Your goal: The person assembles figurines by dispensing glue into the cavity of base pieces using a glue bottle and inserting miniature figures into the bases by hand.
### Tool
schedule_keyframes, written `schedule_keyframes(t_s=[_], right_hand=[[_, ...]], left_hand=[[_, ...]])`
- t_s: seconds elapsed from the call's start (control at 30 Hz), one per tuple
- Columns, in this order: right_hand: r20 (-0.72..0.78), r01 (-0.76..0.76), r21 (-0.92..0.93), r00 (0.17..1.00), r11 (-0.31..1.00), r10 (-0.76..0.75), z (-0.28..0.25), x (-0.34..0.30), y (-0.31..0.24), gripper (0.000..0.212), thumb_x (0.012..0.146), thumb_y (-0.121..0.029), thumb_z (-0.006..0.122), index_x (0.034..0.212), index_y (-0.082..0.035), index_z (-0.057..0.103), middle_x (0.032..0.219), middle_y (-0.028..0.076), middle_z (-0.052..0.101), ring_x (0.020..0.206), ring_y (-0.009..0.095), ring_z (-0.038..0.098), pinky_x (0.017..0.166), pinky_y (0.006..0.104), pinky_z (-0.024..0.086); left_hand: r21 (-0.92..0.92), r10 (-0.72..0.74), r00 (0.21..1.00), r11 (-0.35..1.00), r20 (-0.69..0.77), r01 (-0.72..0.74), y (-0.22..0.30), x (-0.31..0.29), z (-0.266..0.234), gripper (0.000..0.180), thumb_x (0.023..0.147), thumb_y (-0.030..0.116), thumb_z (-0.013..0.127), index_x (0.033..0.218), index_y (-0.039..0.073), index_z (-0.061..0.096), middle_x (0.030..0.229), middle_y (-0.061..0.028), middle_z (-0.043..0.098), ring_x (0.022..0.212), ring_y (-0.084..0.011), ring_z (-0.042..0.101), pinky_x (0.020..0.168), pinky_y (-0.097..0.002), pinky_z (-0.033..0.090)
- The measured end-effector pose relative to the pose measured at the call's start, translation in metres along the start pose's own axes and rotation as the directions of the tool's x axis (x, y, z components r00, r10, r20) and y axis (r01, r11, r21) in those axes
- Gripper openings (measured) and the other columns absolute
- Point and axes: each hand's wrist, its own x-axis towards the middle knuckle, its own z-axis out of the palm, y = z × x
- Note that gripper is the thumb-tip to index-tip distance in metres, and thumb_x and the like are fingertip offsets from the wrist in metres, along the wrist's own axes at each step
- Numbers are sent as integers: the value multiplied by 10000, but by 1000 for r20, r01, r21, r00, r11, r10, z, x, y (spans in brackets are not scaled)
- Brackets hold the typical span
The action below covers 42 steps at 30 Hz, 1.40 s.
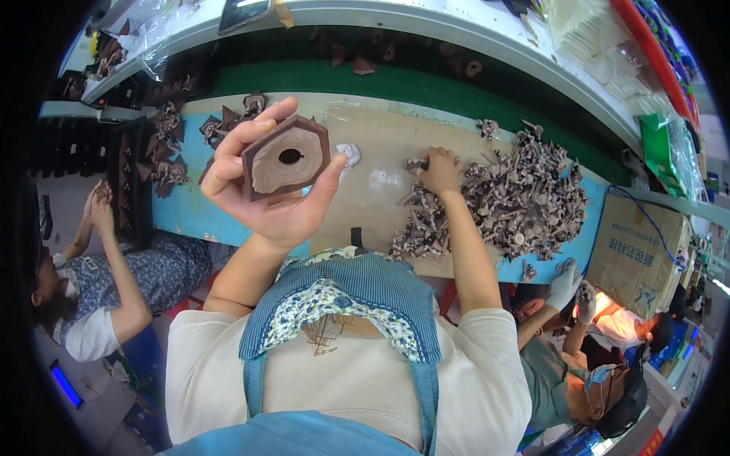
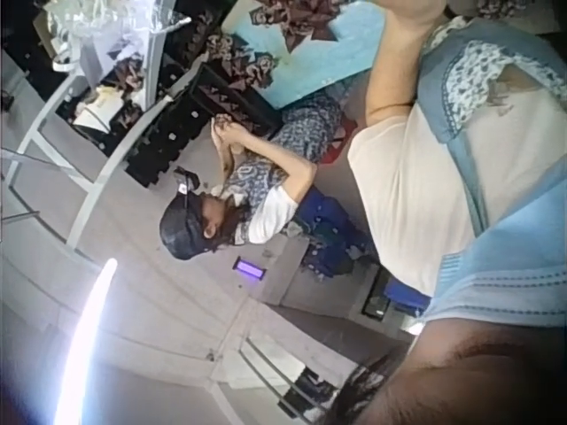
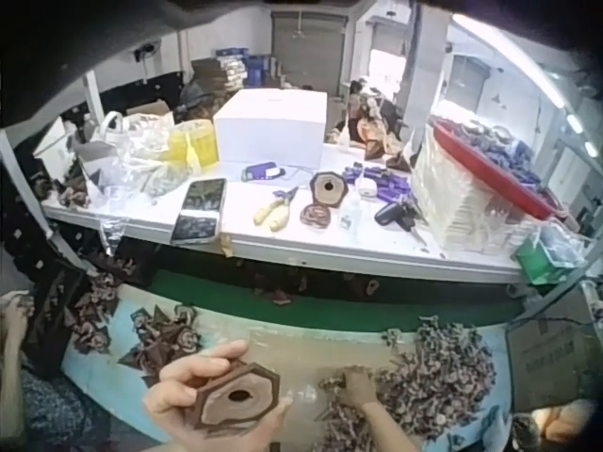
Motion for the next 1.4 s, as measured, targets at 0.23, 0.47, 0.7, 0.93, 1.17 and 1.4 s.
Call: schedule_keyframes(t_s=[0.23, 0.47, 0.7, 0.93, 1.17, 1.4], right_hand=[[-249, 293, 862, 956, 414, -158, -81, -20, -48, 254, 820, -94, 686, 997, -56, 509, 980, 32, 558, 889, 130, 530, 804, 250, 428], [-335, 489, 851, 788, 193, -517, -167, -68, -105, 228, 817, -59, 624, 1011, -46, 505, 1009, 74, 521, 897, 136, 488, 820, 271, 401], [-401, 723, 622, 624, 301, -671, -187, -86, -126, 237, 707, -39, 604, 926, -37, 513, 934, 98, 530, 769, 165, 508, 703, 275, 422], [-428, 790, 257, 609, 556, -667, -202, -107, -152, 268, 557, -29, 577, 815, -23, 505, 770, 115, 472, 655, 272, 467, 585, 354, 397], [-487, 822, -22, 488, 569, -724, -197, -116, -164, 265, 477, -84, 572, 727, -45, 495, 718, 99, 432, 622, 262, 423, 533, 372, 334], [-573, 827, 12, 466, 562, -674, -189, -119, -169, 231, 446, -122, 557, 649, -53, 469, 657, 77, 404, 561, 239, 393, 468, 351, 311]], left_hand=[[-148, -108, 994, 984, -29, 103, 3, 0, -4, 707, 648, -22, 800, 1116, 74, 279, 1174, -170, 452, 1091, -316, 551, 940, -419, 465], [-528, -720, 509, 231, 472, 817, 5, -4, -31, 773, 735, 125, 761, 1344, -22, 307, 1213, -137, 499, 1139, -204, 503, 979, -344, 408], [32, -646, 391, 541, 655, 840, 17, 1, -18, 765, 600, 134, 836, 1233, -1, 428, 1136, -90, 561, 1075, -159, 539, 917, -296, 428], [99, -589, 628, 764, 508, 637, 31, 0, -4, 618, 632, 150, 796, 1130, -10, 466, 951, -162, 631, 876, -291, 659, 749, -346, 525], [162, -499, 757, 863, 422, 478, 35, -7, 3, 637, 600, 102, 804, 1130, -7, 466, 936, -151, 627, 842, -302, 658, 718, -345, 533], [138, -420, 831, 907, 365, 397, 34, -15, 7, 605, 579, 57, 793, 1091, 9, 475, 897, -135, 621, 766, -291, 649, 654, -345, 523]])
